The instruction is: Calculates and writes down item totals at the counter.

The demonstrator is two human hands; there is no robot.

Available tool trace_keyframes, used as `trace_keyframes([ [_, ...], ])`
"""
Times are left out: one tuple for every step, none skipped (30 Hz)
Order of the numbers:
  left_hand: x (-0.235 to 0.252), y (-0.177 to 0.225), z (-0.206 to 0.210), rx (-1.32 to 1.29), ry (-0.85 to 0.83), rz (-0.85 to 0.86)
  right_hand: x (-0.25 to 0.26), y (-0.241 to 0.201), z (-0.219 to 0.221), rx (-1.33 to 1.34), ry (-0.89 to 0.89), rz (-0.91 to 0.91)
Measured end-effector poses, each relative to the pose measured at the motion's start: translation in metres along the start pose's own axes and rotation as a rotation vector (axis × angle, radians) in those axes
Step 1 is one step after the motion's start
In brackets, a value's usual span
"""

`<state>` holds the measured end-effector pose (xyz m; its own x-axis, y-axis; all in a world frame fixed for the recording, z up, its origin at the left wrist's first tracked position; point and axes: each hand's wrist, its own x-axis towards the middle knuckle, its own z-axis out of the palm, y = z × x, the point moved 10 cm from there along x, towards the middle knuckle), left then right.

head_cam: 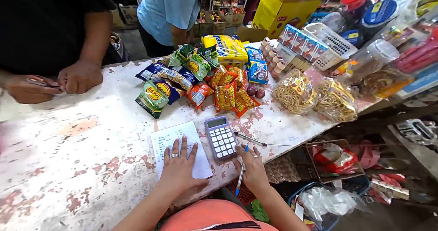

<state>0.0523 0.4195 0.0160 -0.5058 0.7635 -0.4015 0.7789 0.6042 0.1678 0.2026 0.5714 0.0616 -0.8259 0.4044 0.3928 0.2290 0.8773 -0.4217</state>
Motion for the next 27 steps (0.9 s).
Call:
trace_keyframes([
  [0.001, -0.001, 0.000, 0.002, -0.009, 0.000, 0.001, -0.002, 0.001, -0.005, -0.008, 0.003],
  [0.002, -0.002, 0.000, 0.006, -0.018, 0.000, 0.003, -0.004, -0.001, -0.007, -0.019, 0.011],
  [0.002, -0.002, -0.001, 0.008, -0.026, -0.001, 0.006, -0.005, -0.004, 0.002, -0.027, 0.026],
  [0.002, -0.001, -0.002, 0.008, -0.027, -0.001, 0.008, -0.006, -0.008, 0.012, -0.006, 0.032],
  [0.002, -0.001, -0.003, 0.010, -0.019, -0.002, 0.009, -0.007, -0.011, 0.017, 0.033, 0.026],
  [0.001, -0.002, -0.004, 0.011, 0.006, 0.005, 0.008, -0.009, -0.012, 0.018, 0.068, 0.007],
  [0.001, -0.002, -0.004, 0.008, 0.040, 0.009, 0.006, -0.010, -0.009, 0.019, 0.076, -0.007],
  [0.001, -0.003, -0.004, -0.005, 0.064, 0.008, 0.004, -0.010, -0.004, 0.022, 0.059, -0.012],
  [0.002, -0.003, -0.005, -0.015, 0.106, 0.009, 0.002, -0.010, 0.000, 0.025, 0.034, -0.012],
  [0.002, -0.003, -0.005, -0.031, 0.162, 0.013, 0.001, -0.010, -0.001, 0.027, 0.042, -0.015],
  [0.000, -0.002, -0.006, -0.041, 0.235, 0.023, 0.000, -0.011, -0.003, 0.027, 0.074, -0.022],
  [-0.001, -0.003, -0.007, -0.044, 0.305, 0.032, -0.001, -0.012, -0.005, 0.022, 0.102, -0.025],
  [-0.001, -0.003, -0.006, -0.045, 0.344, 0.036, -0.002, -0.012, -0.005, 0.011, 0.103, -0.022],
  [-0.001, -0.003, -0.006, -0.046, 0.354, 0.036, -0.002, -0.012, -0.003, -0.005, 0.077, -0.013],
  [-0.001, -0.003, -0.006, -0.042, 0.367, 0.039, 0.000, -0.011, -0.001, -0.018, 0.040, -0.003],
  [-0.001, -0.002, -0.006, -0.034, 0.378, 0.041, 0.002, -0.009, -0.001, -0.023, 0.016, 0.007],
  [-0.001, -0.002, -0.007, -0.033, 0.389, 0.044, 0.004, -0.008, -0.002, -0.018, 0.000, 0.021],
  [0.000, -0.001, -0.007, -0.032, 0.392, 0.043, 0.008, -0.006, -0.004, -0.007, -0.010, 0.037],
  [0.001, -0.001, -0.007, -0.029, 0.391, 0.041, 0.013, -0.006, -0.007, 0.010, -0.019, 0.052],
  [0.001, -0.001, -0.007, -0.027, 0.387, 0.039, 0.019, -0.010, -0.009, 0.026, -0.019, 0.054],
  [0.001, -0.002, -0.007, -0.022, 0.375, 0.032, 0.025, -0.016, -0.009, 0.050, -0.013, 0.035],
  [0.001, -0.002, -0.007, -0.012, 0.371, 0.030, 0.029, -0.024, -0.006, 0.076, -0.009, -0.002],
  [0.001, -0.002, -0.006, -0.006, 0.370, 0.028, 0.032, -0.033, 0.001, 0.108, -0.024, -0.049],
  [0.000, -0.001, -0.007, -0.006, 0.369, 0.028, 0.034, -0.042, 0.010, 0.122, -0.059, -0.095],
  [0.000, -0.001, -0.007, -0.014, 0.354, 0.023, 0.035, -0.049, 0.022, 0.107, -0.114, -0.119],
  [0.000, -0.002, -0.006, -0.013, 0.325, 0.013, 0.036, -0.053, 0.032, 0.080, -0.173, -0.116],
  [0.000, -0.002, -0.006, -0.004, 0.310, 0.008, 0.037, -0.055, 0.036, 0.070, -0.183, -0.103],
])
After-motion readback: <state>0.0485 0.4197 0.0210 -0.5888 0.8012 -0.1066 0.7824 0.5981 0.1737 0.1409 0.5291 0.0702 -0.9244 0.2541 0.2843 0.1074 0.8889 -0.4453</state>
